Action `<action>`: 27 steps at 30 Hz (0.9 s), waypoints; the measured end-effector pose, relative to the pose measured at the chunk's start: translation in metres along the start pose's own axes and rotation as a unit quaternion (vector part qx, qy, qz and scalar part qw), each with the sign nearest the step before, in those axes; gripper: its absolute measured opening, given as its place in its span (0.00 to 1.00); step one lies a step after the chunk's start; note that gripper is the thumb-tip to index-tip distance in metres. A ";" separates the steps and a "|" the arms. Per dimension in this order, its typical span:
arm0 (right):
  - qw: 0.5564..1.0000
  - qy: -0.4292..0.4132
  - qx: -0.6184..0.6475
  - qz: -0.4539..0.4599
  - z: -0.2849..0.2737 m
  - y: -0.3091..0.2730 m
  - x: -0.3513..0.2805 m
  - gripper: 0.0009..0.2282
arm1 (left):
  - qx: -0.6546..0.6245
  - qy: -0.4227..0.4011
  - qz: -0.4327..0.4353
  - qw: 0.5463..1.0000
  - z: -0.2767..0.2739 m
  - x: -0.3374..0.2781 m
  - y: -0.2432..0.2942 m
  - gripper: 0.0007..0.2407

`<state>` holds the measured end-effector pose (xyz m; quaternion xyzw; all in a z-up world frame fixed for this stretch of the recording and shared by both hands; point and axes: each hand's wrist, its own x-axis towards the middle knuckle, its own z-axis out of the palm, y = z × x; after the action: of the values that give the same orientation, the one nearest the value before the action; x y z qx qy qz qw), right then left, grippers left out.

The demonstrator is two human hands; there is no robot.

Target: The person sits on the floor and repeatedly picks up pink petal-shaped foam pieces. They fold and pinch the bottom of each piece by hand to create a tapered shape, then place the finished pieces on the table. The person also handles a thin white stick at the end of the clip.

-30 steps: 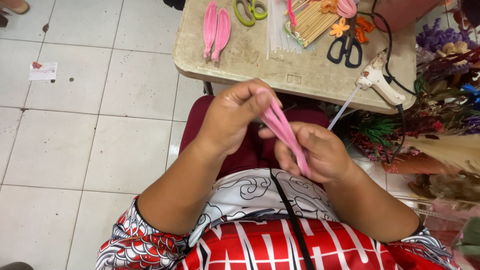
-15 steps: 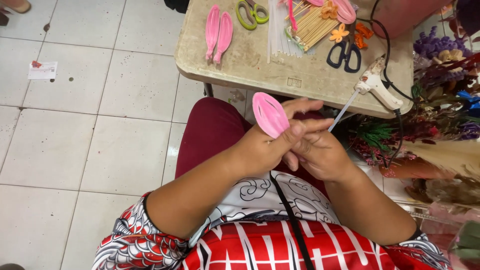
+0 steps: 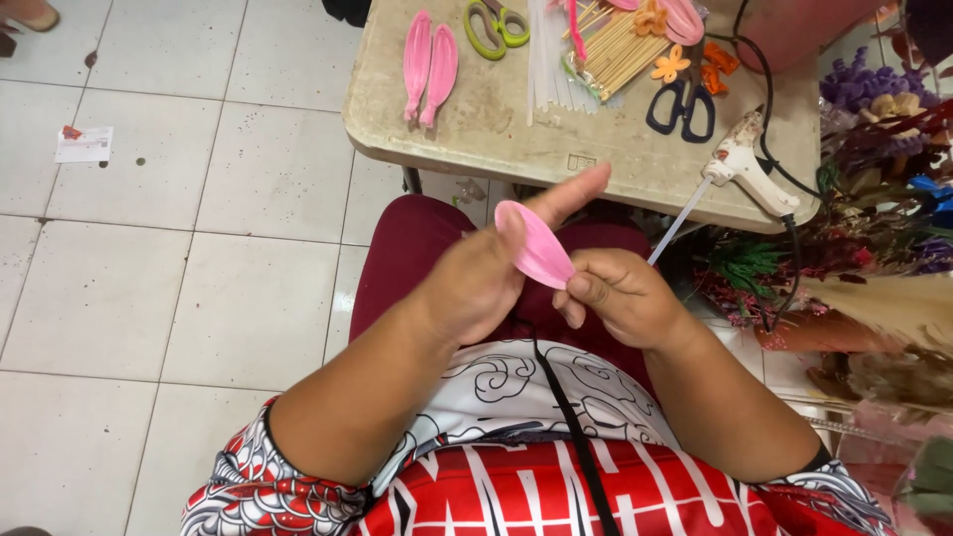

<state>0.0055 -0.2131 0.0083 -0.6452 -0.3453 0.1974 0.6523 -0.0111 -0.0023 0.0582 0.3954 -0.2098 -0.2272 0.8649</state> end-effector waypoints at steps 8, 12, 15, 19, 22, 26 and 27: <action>0.997 -0.027 0.064 -0.019 0.002 0.009 -0.005 0.13 | 0.383 0.020 0.105 0.918 -0.002 0.000 -0.034 0.22; 0.999 -0.021 0.031 -0.023 -0.007 0.025 -0.011 0.12 | 0.327 -0.005 0.068 0.943 0.001 -0.001 -0.036 0.27; 0.997 -0.016 0.079 -0.016 -0.015 0.040 -0.023 0.08 | 0.208 -0.021 0.000 0.978 0.009 -0.001 -0.030 0.31; 0.999 -0.021 0.022 -0.023 -0.019 0.027 -0.017 0.09 | -0.005 -0.061 -0.001 0.998 0.006 -0.006 -0.007 0.28; 0.998 -0.030 0.002 -0.060 -0.012 0.011 -0.007 0.14 | -0.098 -0.091 0.008 0.991 0.003 -0.007 -0.001 0.29; 0.998 -0.022 0.028 -0.053 -0.008 0.006 -0.006 0.12 | -0.029 -0.080 0.056 0.995 -0.003 -0.006 0.003 0.30; 0.998 -0.008 0.045 -0.049 -0.006 0.006 -0.007 0.12 | 0.079 -0.058 0.049 0.994 -0.001 -0.009 0.003 0.34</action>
<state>0.0065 -0.2217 0.0019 -0.5957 -0.3726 0.1856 0.6869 -0.0172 0.0044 0.0583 0.4374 -0.2960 -0.1898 0.8276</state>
